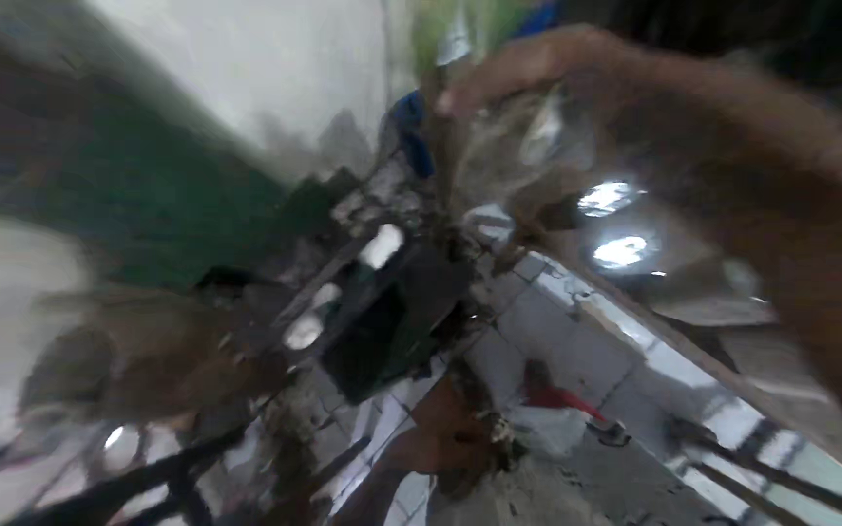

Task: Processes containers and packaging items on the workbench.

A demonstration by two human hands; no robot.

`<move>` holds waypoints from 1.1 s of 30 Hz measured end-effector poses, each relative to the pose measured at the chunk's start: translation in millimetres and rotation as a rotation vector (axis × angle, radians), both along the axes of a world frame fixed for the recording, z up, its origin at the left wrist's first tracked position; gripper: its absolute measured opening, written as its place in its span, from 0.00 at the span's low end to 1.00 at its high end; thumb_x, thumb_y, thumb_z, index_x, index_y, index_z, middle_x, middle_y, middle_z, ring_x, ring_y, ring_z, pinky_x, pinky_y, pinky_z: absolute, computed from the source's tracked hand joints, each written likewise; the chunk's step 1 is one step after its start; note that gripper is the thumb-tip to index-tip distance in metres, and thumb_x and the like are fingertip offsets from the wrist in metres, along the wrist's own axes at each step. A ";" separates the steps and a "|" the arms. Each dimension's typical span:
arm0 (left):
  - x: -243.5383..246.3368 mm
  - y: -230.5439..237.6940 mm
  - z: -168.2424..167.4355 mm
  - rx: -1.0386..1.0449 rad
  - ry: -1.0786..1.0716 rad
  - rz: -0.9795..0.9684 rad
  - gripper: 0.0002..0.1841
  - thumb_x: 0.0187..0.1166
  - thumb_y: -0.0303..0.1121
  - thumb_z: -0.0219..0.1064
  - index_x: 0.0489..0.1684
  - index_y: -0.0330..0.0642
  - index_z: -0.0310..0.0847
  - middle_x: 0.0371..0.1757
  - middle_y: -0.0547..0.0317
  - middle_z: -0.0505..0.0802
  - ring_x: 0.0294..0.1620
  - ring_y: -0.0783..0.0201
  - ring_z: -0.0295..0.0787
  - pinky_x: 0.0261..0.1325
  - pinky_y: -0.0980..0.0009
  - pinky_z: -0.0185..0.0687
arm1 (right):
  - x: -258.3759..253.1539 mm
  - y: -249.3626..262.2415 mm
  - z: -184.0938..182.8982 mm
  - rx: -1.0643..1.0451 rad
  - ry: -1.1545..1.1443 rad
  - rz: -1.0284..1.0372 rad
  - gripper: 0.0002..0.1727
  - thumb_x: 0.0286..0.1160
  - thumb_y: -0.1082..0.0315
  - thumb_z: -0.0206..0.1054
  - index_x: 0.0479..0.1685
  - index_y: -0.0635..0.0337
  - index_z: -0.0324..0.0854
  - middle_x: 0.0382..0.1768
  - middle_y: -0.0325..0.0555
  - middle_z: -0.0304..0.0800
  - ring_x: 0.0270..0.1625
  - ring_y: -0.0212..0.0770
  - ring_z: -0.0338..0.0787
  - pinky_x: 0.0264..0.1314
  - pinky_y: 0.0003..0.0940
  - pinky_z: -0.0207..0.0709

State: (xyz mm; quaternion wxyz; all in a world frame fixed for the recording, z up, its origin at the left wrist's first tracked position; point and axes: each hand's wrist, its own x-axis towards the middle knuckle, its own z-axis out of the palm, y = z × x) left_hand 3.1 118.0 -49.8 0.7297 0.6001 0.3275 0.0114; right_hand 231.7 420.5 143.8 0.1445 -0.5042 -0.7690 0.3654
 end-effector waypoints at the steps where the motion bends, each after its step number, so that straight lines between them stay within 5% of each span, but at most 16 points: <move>1: 17.0 12.8 1.8 0.044 0.033 0.033 0.18 0.81 0.35 0.67 0.63 0.35 0.84 0.47 0.50 0.93 0.45 0.64 0.90 0.56 0.60 0.87 | 29.6 -5.3 -14.6 -0.053 -0.027 0.181 0.23 0.86 0.53 0.62 0.73 0.53 0.81 0.66 0.47 0.88 0.67 0.41 0.87 0.74 0.43 0.77; 4: 68.4 73.5 -0.4 0.200 0.137 0.144 0.29 0.81 0.35 0.65 0.82 0.35 0.67 0.68 0.47 0.87 0.63 0.63 0.87 0.69 0.62 0.84 | 120.5 -69.9 -75.1 -0.264 0.003 0.365 0.33 0.74 0.54 0.76 0.79 0.57 0.75 0.58 0.55 0.89 0.54 0.48 0.91 0.59 0.54 0.85; 5: 91.9 100.2 -1.6 0.267 0.191 0.147 0.31 0.81 0.35 0.65 0.84 0.34 0.65 0.72 0.44 0.84 0.69 0.61 0.84 0.74 0.61 0.81 | 153.9 -112.8 -104.3 -0.324 0.006 0.308 0.39 0.65 0.57 0.83 0.80 0.56 0.74 0.60 0.57 0.87 0.55 0.52 0.90 0.58 0.58 0.84; 7: 151.9 155.9 -0.9 0.364 0.322 0.070 0.31 0.81 0.36 0.68 0.84 0.35 0.66 0.78 0.39 0.79 0.75 0.53 0.80 0.78 0.55 0.77 | 214.7 -197.1 -171.9 -0.428 -0.099 0.155 0.53 0.55 0.57 0.88 0.87 0.56 0.65 0.77 0.63 0.74 0.75 0.64 0.78 0.74 0.66 0.73; 9: 224.8 203.1 -12.0 0.479 0.448 -0.095 0.28 0.84 0.42 0.69 0.79 0.38 0.74 0.76 0.37 0.78 0.72 0.45 0.81 0.74 0.46 0.78 | 254.0 -267.1 -246.3 -0.531 -0.222 -0.082 0.55 0.60 0.49 0.85 0.91 0.57 0.59 0.86 0.64 0.64 0.85 0.67 0.67 0.80 0.70 0.66; 11: 295.3 235.0 -39.7 0.682 0.440 -0.269 0.23 0.82 0.45 0.69 0.67 0.37 0.83 0.71 0.37 0.83 0.67 0.45 0.85 0.70 0.43 0.81 | 276.6 -329.8 -326.4 -0.556 -0.324 -0.364 0.58 0.57 0.34 0.79 0.90 0.53 0.61 0.85 0.60 0.67 0.85 0.63 0.70 0.81 0.68 0.65; 14: 377.3 265.9 -71.0 0.870 0.447 -0.559 0.22 0.81 0.49 0.66 0.58 0.38 0.86 0.63 0.40 0.86 0.63 0.46 0.86 0.66 0.43 0.82 | 298.3 -378.3 -403.3 -0.542 -0.373 -0.517 0.59 0.56 0.30 0.75 0.91 0.50 0.61 0.88 0.54 0.66 0.88 0.58 0.67 0.88 0.62 0.58; 18: 413.5 279.1 -100.8 0.851 0.407 -0.719 0.23 0.77 0.46 0.72 0.58 0.33 0.85 0.64 0.37 0.86 0.64 0.43 0.85 0.67 0.44 0.81 | 306.1 -376.5 -404.9 -0.545 -0.313 -0.487 0.55 0.61 0.32 0.74 0.89 0.55 0.65 0.87 0.54 0.68 0.89 0.56 0.66 0.90 0.58 0.58; 22: 416.4 279.4 -107.9 0.819 0.461 -0.701 0.29 0.75 0.52 0.74 0.66 0.39 0.84 0.71 0.38 0.84 0.70 0.42 0.82 0.74 0.38 0.75 | 313.0 -380.5 -423.4 -0.564 -0.327 -0.544 0.60 0.56 0.22 0.69 0.90 0.50 0.64 0.88 0.50 0.66 0.90 0.55 0.64 0.89 0.60 0.58; 27: 411.4 280.5 -104.6 0.736 0.264 -0.653 0.29 0.80 0.32 0.68 0.81 0.34 0.67 0.76 0.35 0.80 0.75 0.43 0.80 0.76 0.44 0.76 | 302.7 -377.4 -407.1 -0.527 -0.239 -0.588 0.54 0.62 0.31 0.73 0.87 0.54 0.67 0.86 0.54 0.69 0.89 0.57 0.66 0.92 0.58 0.52; 29: 409.3 279.3 -104.3 0.701 0.266 -0.635 0.37 0.81 0.34 0.69 0.89 0.37 0.56 0.81 0.36 0.75 0.79 0.43 0.76 0.79 0.43 0.73 | 296.4 -377.5 -373.1 -0.609 -0.023 -0.745 0.40 0.73 0.44 0.73 0.82 0.56 0.74 0.79 0.57 0.78 0.83 0.55 0.74 0.89 0.57 0.60; 31: 409.2 282.3 -107.6 0.731 0.315 -0.618 0.40 0.79 0.38 0.71 0.91 0.41 0.53 0.78 0.38 0.78 0.74 0.43 0.81 0.73 0.40 0.78 | 294.1 -372.6 -296.6 -0.609 0.232 -0.867 0.30 0.80 0.46 0.68 0.75 0.56 0.80 0.71 0.55 0.85 0.74 0.51 0.84 0.82 0.55 0.72; 33: 408.3 282.0 -104.0 0.762 0.342 -0.577 0.39 0.79 0.35 0.69 0.89 0.39 0.53 0.72 0.33 0.82 0.67 0.38 0.85 0.66 0.35 0.81 | 293.0 -377.0 -211.5 -0.213 0.236 -0.982 0.24 0.82 0.51 0.67 0.65 0.61 0.86 0.60 0.53 0.91 0.63 0.45 0.89 0.73 0.48 0.80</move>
